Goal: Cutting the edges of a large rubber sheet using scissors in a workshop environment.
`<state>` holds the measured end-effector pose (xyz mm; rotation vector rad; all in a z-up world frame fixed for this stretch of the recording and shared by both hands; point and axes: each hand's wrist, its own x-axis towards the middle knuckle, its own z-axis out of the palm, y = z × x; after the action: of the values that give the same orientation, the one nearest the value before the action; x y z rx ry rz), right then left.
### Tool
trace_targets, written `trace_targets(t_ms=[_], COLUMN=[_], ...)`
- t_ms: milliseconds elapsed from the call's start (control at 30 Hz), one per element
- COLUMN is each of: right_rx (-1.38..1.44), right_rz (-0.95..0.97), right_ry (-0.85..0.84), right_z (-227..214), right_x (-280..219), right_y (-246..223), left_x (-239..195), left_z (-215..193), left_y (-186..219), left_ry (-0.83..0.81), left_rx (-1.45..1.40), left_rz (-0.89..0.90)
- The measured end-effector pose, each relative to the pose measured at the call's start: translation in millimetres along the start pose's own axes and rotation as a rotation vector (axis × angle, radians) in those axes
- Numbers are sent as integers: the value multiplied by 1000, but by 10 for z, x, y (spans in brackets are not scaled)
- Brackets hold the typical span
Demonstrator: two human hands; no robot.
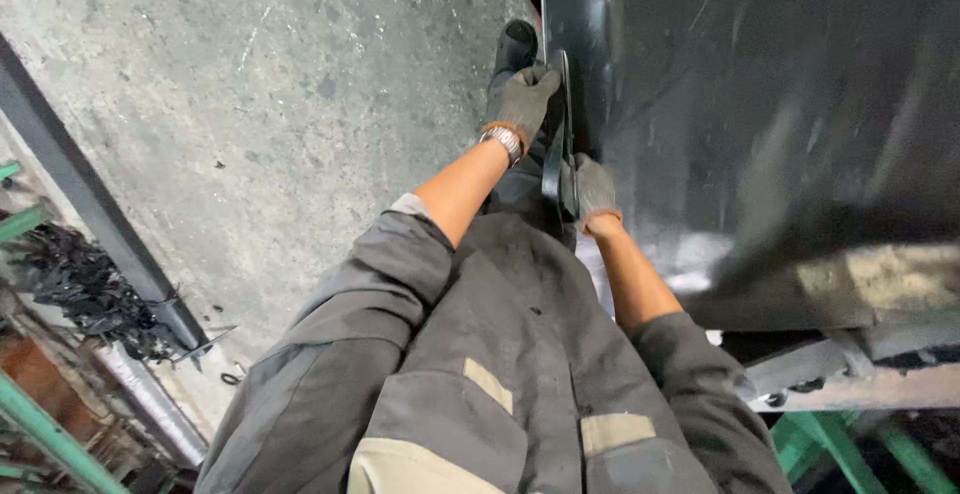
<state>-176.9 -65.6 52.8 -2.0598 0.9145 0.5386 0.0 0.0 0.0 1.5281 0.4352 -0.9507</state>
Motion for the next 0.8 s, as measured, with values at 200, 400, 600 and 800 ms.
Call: trace_targets(t_ms=[200,400,600,800], right_rx=[-98,-33,51,107], right_rz=[5,6,143,146], right_ry=[-49,-20,-23,4], right_z=[-73,-112,-357,-483], right_x=[715,721,510,422], right_y=[-21,-142,-593,-818], left_x=[-497,-476,-98,362], left_z=[-51,-83,33,69], left_y=[689,834,952,615], left_ry=[-130,-162,-32,43], left_rx=[92,196,180,229], left_rz=[-47,-85,66,74])
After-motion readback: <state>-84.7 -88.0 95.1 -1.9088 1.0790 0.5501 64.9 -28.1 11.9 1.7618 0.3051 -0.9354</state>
